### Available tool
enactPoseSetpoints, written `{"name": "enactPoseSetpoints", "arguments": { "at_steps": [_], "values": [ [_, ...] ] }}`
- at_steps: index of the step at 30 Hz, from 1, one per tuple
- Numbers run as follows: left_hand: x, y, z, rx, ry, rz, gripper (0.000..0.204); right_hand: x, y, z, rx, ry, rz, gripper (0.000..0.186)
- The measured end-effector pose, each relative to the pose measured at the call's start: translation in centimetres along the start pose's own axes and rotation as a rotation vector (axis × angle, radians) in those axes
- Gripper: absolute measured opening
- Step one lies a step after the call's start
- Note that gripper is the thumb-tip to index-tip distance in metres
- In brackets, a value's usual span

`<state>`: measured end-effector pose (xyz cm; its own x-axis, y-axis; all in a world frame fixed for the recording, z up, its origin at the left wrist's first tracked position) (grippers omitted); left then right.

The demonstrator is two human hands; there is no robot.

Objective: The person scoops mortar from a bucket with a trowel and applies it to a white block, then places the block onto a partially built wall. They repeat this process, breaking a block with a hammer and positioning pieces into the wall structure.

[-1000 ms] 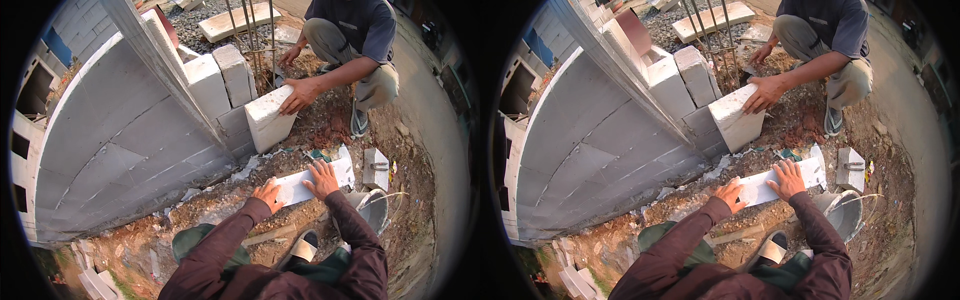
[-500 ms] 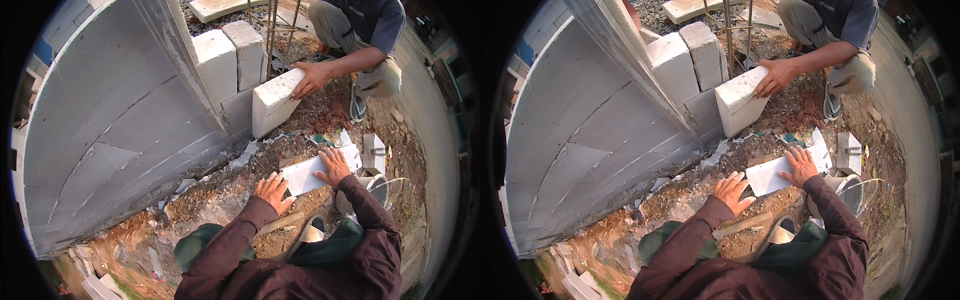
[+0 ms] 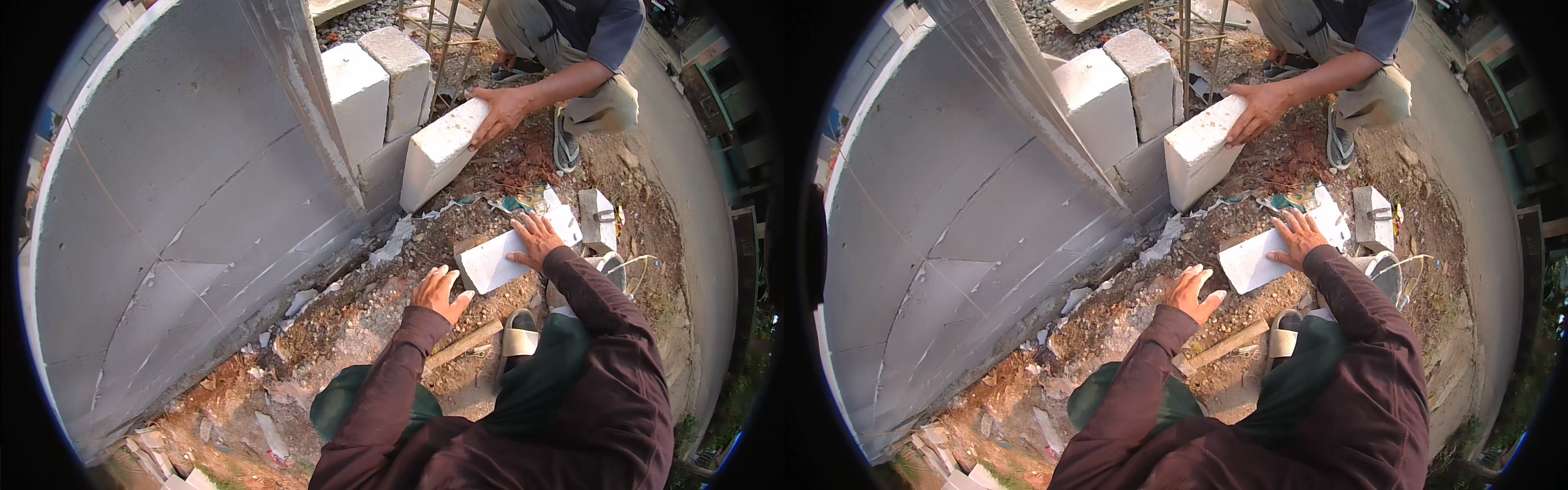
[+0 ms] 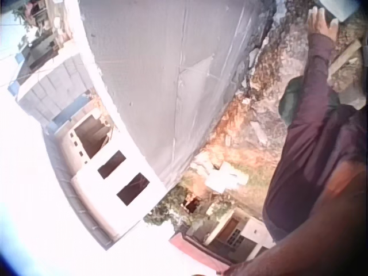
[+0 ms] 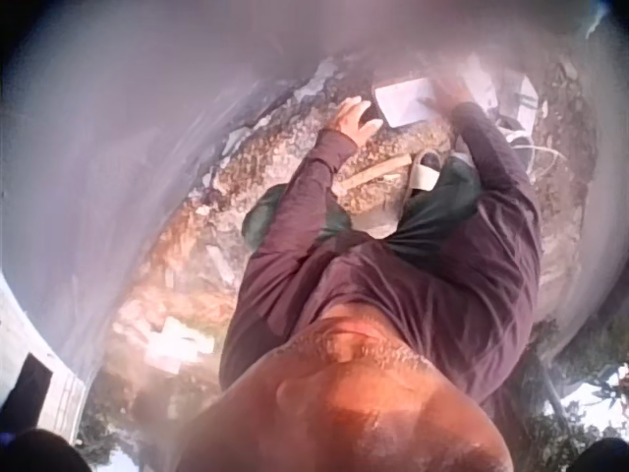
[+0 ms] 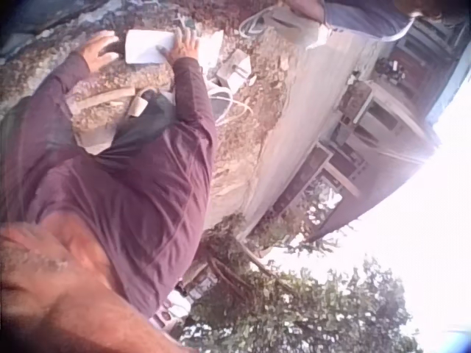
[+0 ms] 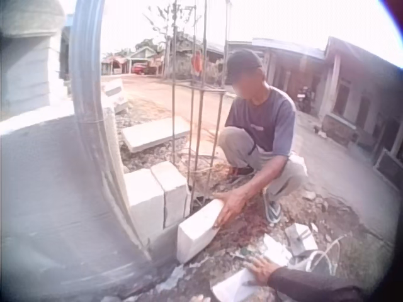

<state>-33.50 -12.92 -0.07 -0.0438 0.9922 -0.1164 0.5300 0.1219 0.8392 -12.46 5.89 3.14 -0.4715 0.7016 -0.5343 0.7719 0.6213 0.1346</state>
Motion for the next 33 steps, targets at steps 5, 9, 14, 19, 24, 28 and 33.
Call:
{"name": "enactPoseSetpoints", "arguments": {
  "at_steps": [5, 9, 14, 19, 24, 28, 33],
  "values": [
    [1.3, -0.4, -1.8, 0.304, 0.025, 0.003, 0.064, -0.3, 1.5, 2.2, 0.041, 0.196, -0.039, 0.081],
    [3.0, 1.9, -1.4, 0.413, 0.118, 0.087, 0.072, 0.3, 1.2, 3.3, 0.175, 0.331, -0.05, 0.081],
    [6.0, 4.5, 4.6, 0.655, -0.045, 0.166, 0.105, -0.7, 2.2, 5.2, 0.4, 0.415, -0.064, 0.073],
    [10.4, 5.5, 10.4, 0.646, -0.187, 0.18, 0.118, -4.0, 4.3, 6.2, 0.641, 0.507, -0.143, 0.057],
    [11.4, 6.8, 12.5, 0.651, -0.109, 0.187, 0.125, -9.3, 8.3, 8.5, 1.131, 0.447, -0.042, 0.055],
    [11.1, 8.2, 12.6, 0.779, -0.085, 0.083, 0.131, -7.1, 7.8, 16.2, 1.74, 0.434, 0.364, 0.061],
    [13.0, 9.5, 13.5, 0.786, -0.21, 0.032, 0.123, -1.7, 6.0, 23.4, 2.123, 0.283, 0.513, 0.056]
  ]
}}
Point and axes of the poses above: each hand's wrist, its own x-axis towards the middle knuckle, its own z-axis out of the palm, y = z × x, the point moved 2 cm from there along x, towards the middle knuckle, and after that the axes turned 6 degrees about z, right-handed, at the moved point
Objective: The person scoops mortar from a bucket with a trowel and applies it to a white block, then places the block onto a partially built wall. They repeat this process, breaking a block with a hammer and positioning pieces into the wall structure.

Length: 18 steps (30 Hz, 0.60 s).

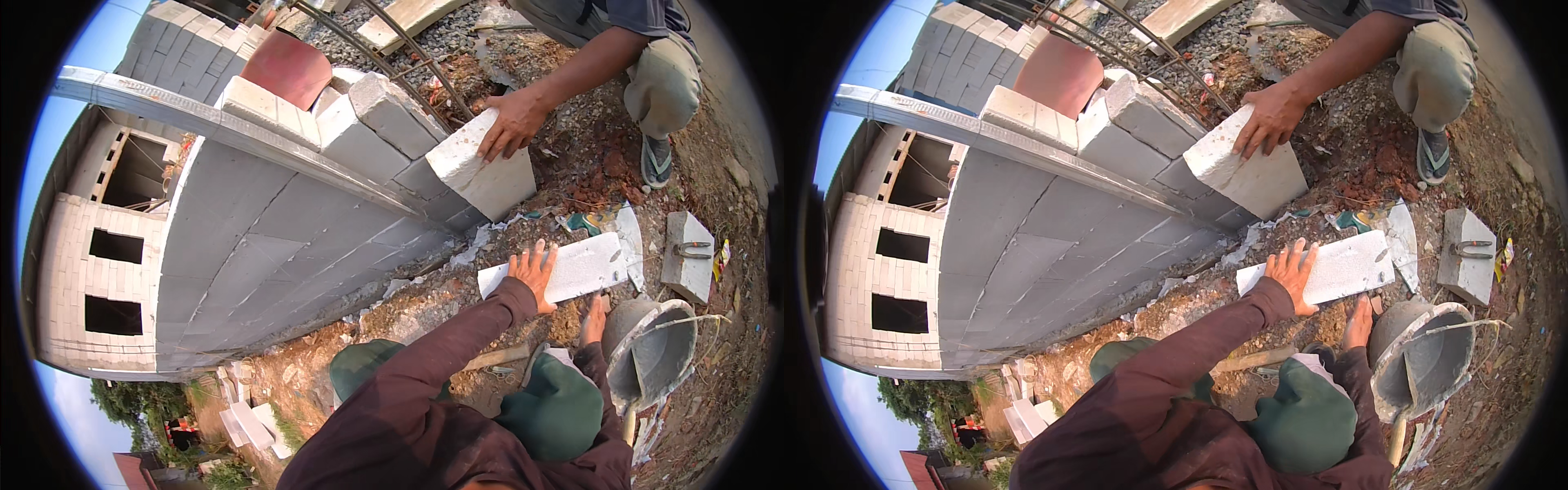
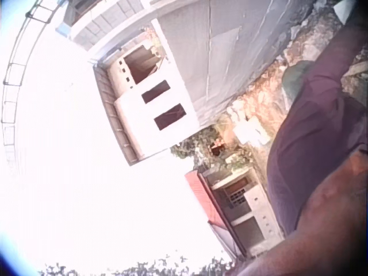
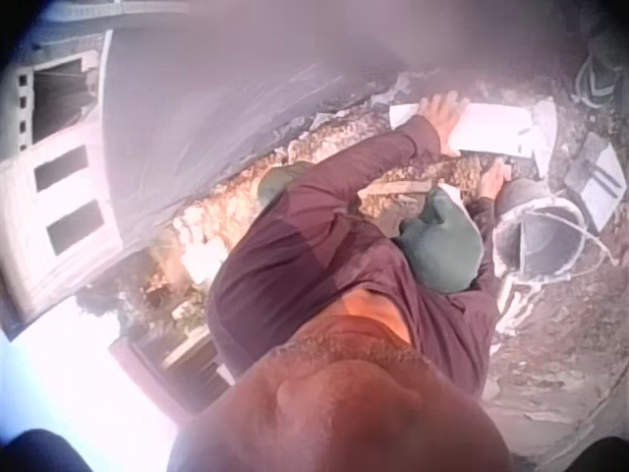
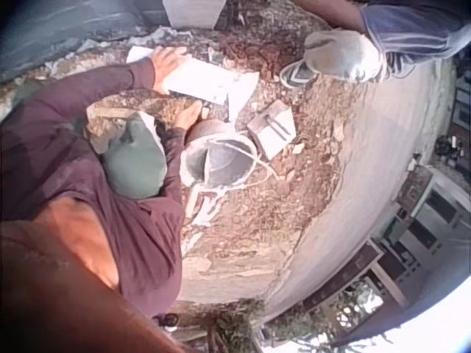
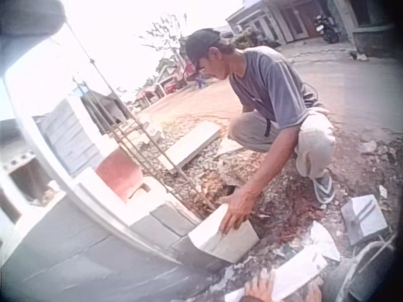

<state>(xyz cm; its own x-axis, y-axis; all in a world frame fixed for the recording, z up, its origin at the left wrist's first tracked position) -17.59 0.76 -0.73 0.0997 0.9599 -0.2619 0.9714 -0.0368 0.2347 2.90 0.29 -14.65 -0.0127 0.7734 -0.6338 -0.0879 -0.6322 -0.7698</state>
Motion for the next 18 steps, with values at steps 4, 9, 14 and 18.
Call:
{"name": "enactPoseSetpoints", "arguments": {
  "at_steps": [4, 9, 14, 18],
  "values": [
    [0.0, -1.3, 1.1, -0.034, 0.146, 0.096, 0.123, 3.6, 4.1, 0.0, -0.044, -0.093, 0.065, 0.057],
    [-0.5, -0.7, 0.4, -0.084, 0.171, 0.093, 0.12, 2.0, 2.2, 1.1, -0.058, -0.107, 0.023, 0.066],
    [-1.8, -0.4, -2.4, -0.141, 0.164, 0.058, 0.115, 0.5, 0.8, -0.4, -0.07, -0.045, 0.114, 0.075],
    [-6.5, -2.1, -4.4, -0.129, 0.146, -0.003, 0.112, -0.7, -2.3, -1.8, 0.152, -0.002, -0.04, 0.073]
  ]
}}
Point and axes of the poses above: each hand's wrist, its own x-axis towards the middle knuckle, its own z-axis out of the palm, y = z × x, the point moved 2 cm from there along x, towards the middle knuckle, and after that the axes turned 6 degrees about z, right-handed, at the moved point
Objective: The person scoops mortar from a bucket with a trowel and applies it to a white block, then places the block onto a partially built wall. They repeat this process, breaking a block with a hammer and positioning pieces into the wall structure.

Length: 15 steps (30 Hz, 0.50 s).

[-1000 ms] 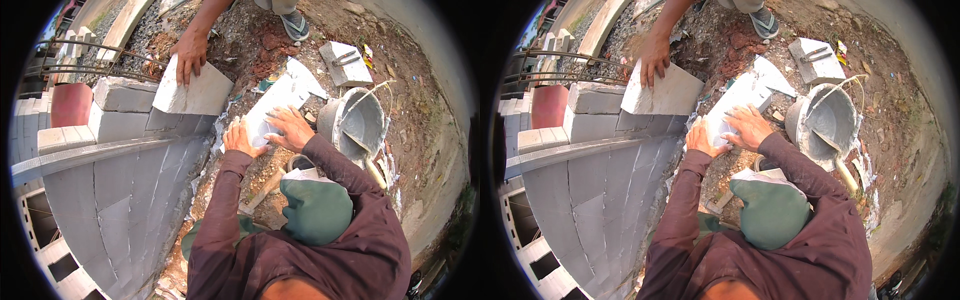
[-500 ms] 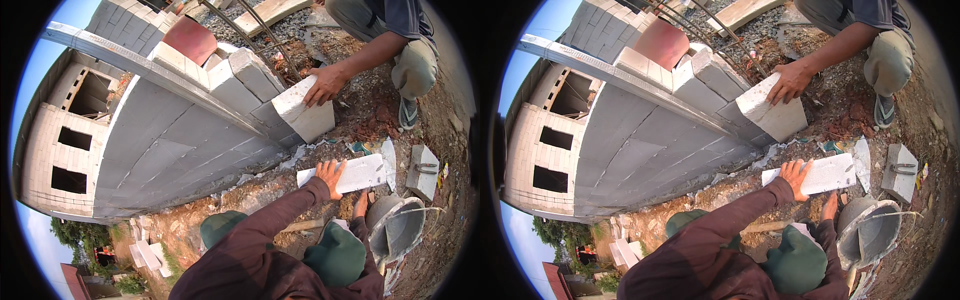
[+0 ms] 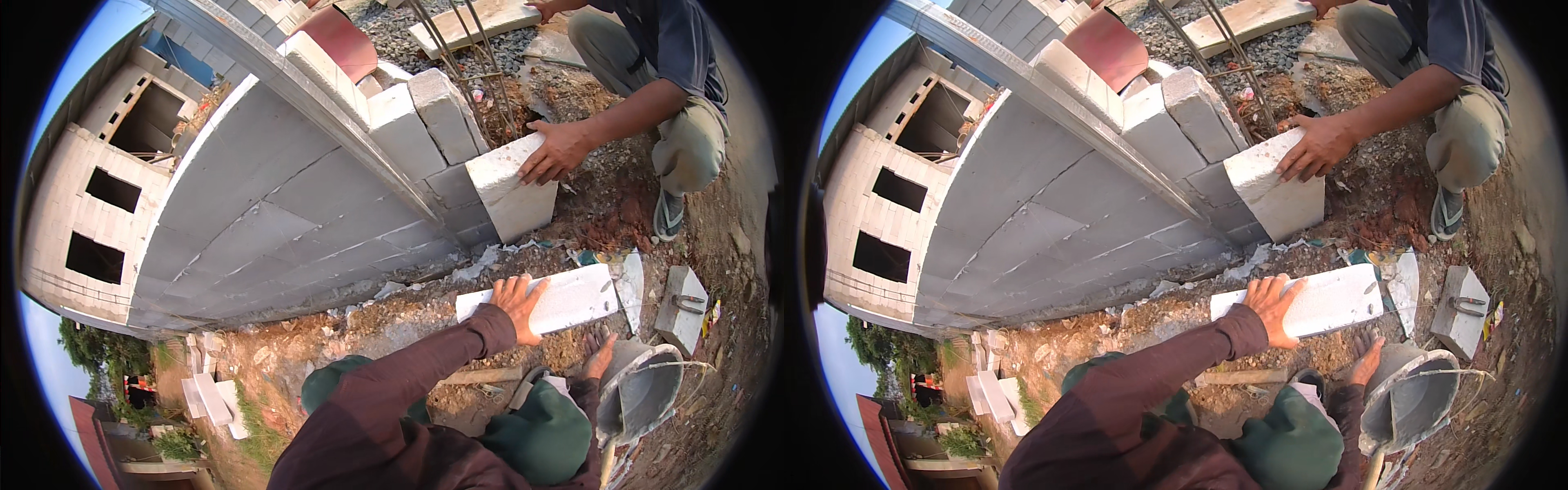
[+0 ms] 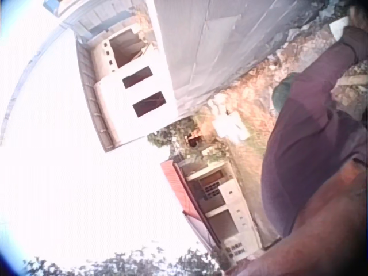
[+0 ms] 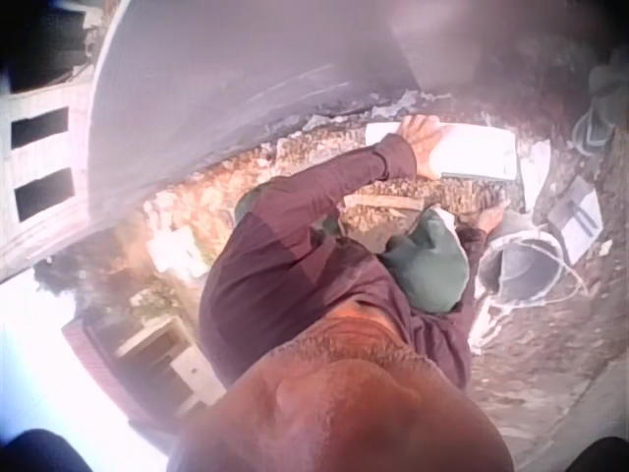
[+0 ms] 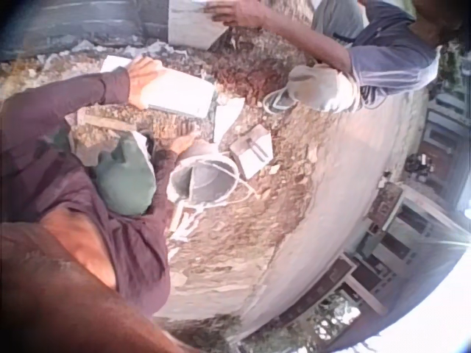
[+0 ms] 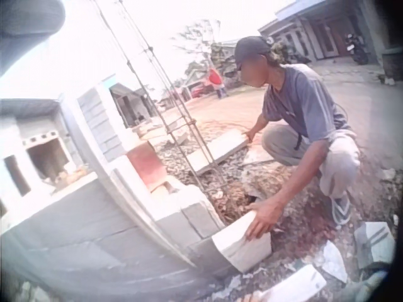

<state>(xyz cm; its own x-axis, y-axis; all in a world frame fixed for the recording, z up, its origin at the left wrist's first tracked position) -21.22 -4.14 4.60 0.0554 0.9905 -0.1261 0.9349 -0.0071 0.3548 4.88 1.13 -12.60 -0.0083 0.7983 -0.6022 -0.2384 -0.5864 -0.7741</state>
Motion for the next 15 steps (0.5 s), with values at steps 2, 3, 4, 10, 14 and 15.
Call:
{"name": "enactPoseSetpoints", "arguments": {
  "at_steps": [2, 3, 4, 10, 14, 15],
  "values": [
    [-2.2, -0.9, -0.7, 0.005, 0.062, 0.007, 0.111, -0.6, -4.7, 1.1, -0.101, -0.026, -0.293, 0.067],
    [-3.4, -1.3, -1.0, 0.028, 0.072, -0.003, 0.11, -1.0, -7.4, 1.8, -0.15, -0.034, -0.439, 0.064],
    [-5.2, -2.0, -1.2, 0.037, 0.076, -0.032, 0.109, -3.1, -11.0, 5.4, -0.252, -0.132, -0.563, 0.06],
    [-11.5, -5.6, -1.1, 0.051, 0.073, -0.076, 0.107, -12.3, -22.8, 33.0, -0.983, -0.39, -1.448, 0.047],
    [-11.8, -7.5, 0.4, -0.02, 0.073, -0.067, 0.108, -11.5, -23.6, 46.3, -1.234, -0.286, -1.485, 0.061],
    [-12.5, -7.9, 1.3, -0.038, 0.088, -0.08, 0.107, -11.7, -22.8, 48.5, -1.29, -0.302, -1.401, 0.064]
  ]
}}
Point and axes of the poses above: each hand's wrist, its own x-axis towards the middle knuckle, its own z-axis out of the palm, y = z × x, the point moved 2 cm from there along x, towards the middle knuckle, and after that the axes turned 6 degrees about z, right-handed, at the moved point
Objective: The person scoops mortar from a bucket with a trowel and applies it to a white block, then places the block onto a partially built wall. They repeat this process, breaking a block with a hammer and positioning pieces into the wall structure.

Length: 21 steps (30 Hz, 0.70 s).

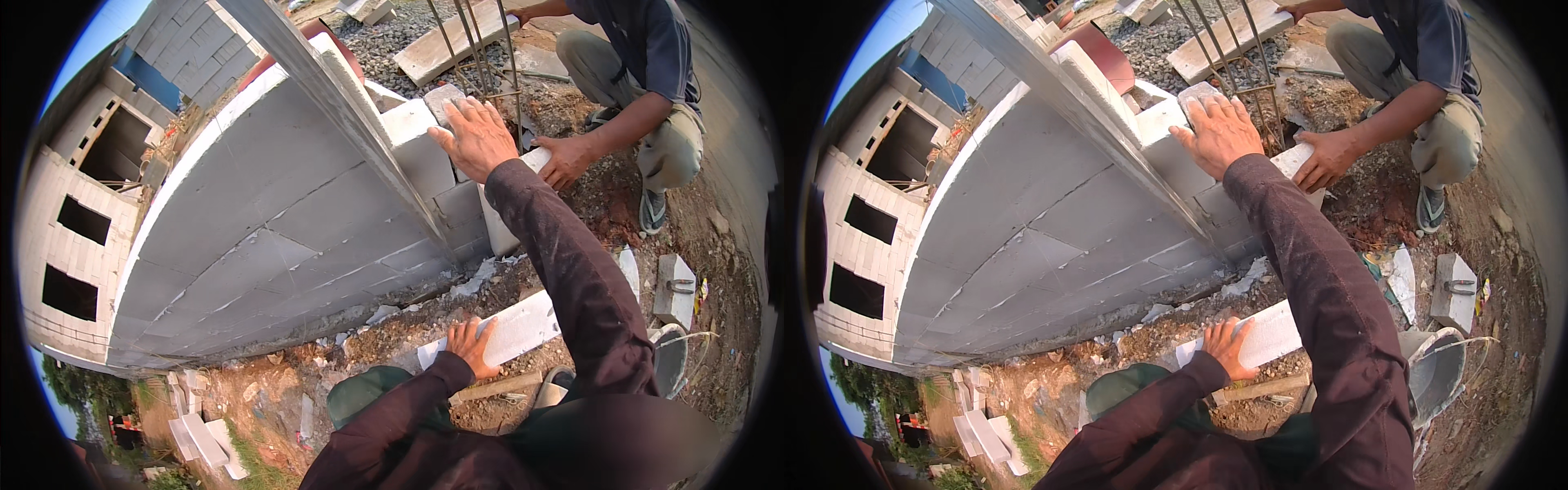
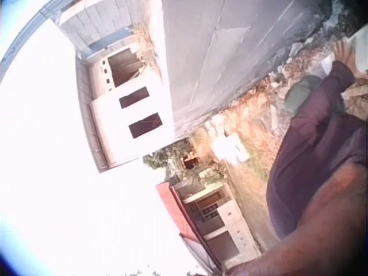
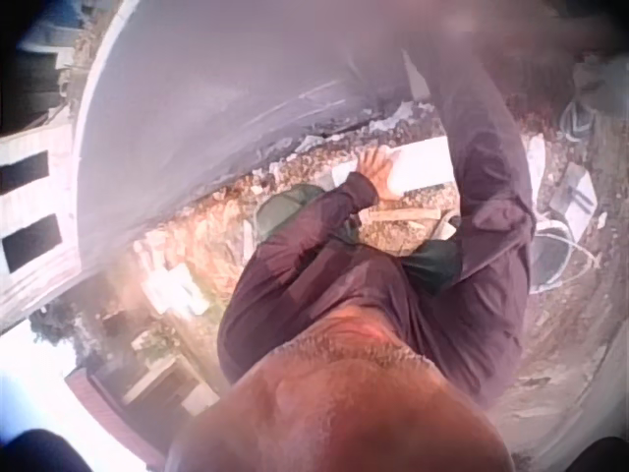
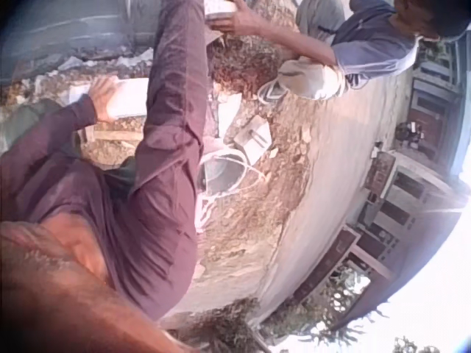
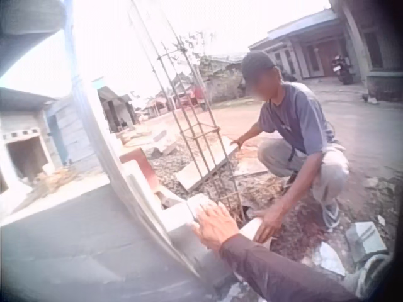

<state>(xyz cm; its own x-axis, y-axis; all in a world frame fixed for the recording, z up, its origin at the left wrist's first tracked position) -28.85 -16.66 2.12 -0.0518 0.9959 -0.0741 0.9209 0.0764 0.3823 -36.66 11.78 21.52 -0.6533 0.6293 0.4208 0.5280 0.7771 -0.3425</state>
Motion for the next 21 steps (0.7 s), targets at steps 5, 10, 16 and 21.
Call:
{"name": "enactPoseSetpoints", "arguments": {
  "at_steps": [5, 10, 16, 21],
  "values": [
    [-2.0, -2.3, 2.4, -0.073, -0.031, -0.01, 0.108, 2.4, -3.1, 2.7, -0.116, 0.046, 0.129, 0.087],
    [-1.3, -2.9, 2.4, -0.122, -0.017, 0.016, 0.113, 2.4, -4.0, 2.6, -0.213, -0.044, 0.325, 0.113],
    [-1.6, -4.0, 4.3, -0.132, 0.031, -0.017, 0.11, 1.5, -5.4, 3.8, -0.087, -0.028, 0.502, 0.126],
    [-1.2, -3.9, 5.0, -0.095, 0.067, 0.006, 0.089, 1.1, -5.8, 4.3, 0.007, 0.029, 0.679, 0.131]
  ]
}}
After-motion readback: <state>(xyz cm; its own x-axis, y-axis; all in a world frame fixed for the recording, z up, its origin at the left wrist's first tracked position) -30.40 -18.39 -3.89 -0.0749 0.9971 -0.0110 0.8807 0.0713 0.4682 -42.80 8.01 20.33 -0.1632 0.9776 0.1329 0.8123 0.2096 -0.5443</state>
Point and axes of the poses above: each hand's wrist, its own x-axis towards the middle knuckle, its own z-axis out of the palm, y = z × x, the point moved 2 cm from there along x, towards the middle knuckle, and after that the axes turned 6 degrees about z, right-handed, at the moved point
